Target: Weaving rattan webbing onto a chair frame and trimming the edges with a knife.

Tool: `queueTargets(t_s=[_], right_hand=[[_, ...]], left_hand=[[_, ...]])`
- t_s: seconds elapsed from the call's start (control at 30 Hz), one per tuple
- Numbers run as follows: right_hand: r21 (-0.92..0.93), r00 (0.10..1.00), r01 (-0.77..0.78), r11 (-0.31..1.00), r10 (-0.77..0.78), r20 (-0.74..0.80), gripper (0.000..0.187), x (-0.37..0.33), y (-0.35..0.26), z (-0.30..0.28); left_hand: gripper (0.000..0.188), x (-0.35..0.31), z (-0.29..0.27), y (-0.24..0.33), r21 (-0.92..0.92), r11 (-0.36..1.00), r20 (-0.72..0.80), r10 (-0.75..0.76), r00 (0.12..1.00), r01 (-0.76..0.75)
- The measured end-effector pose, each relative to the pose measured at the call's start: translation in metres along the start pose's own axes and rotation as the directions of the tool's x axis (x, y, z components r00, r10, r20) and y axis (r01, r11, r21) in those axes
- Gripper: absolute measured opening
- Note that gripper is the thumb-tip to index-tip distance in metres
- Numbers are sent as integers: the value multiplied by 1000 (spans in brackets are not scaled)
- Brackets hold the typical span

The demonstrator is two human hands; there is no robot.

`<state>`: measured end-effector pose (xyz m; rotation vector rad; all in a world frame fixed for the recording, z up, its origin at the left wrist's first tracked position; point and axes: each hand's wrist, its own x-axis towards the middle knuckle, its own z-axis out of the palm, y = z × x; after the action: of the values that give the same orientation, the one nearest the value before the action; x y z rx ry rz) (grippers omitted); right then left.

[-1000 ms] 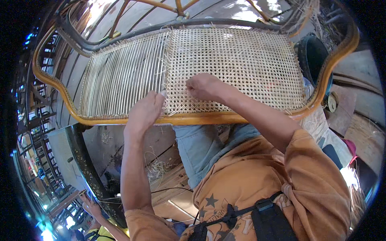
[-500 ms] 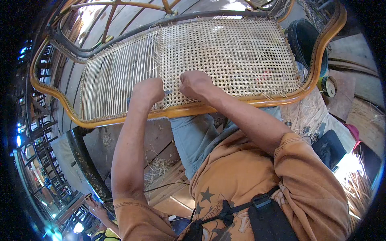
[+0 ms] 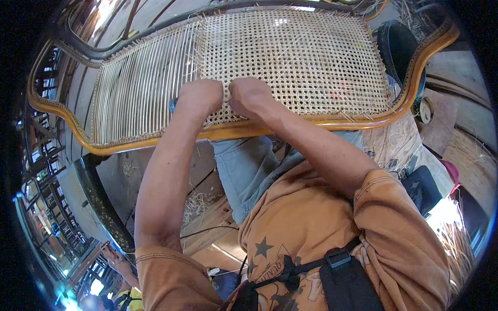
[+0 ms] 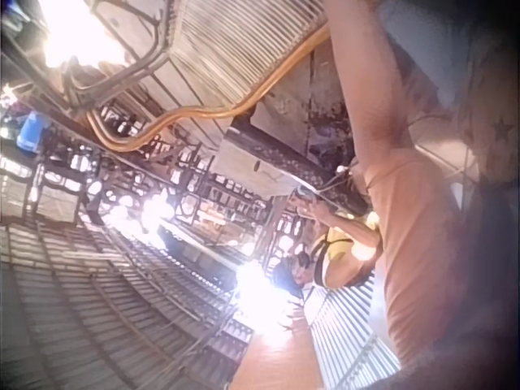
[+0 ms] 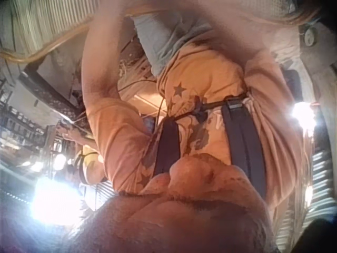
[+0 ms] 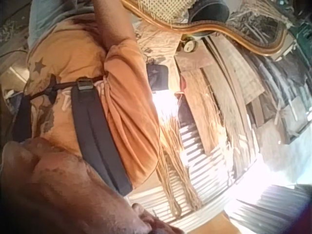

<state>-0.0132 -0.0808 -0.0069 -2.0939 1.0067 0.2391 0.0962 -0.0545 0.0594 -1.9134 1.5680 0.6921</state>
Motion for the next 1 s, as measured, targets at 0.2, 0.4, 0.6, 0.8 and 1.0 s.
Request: queueTargets(t_s=[0.2,0.4,0.6,0.8,1.0], right_hand=[[-40,999,-21,999,20,-26,22,5,3,2],[130,998,-32,991,25,55,22,6,7,-7],[30,995,-64,997,62,72,23,6,2,-7],[-38,1000,16,999,-15,9,22,13,8,8],[-101,986,104,989,-89,141,22,9,18,-5]], left_hand=[[27,13,34,-30,-133,991,34,30,999,-25],[27,7,15,-13,-112,993,59,-21,998,28],[26,3,20,-19,-103,994,-18,23,1000,-24],[26,18,32,-30,-121,991,12,62,998,-60],[27,13,20,-20,-98,994,116,54,992,-43]])
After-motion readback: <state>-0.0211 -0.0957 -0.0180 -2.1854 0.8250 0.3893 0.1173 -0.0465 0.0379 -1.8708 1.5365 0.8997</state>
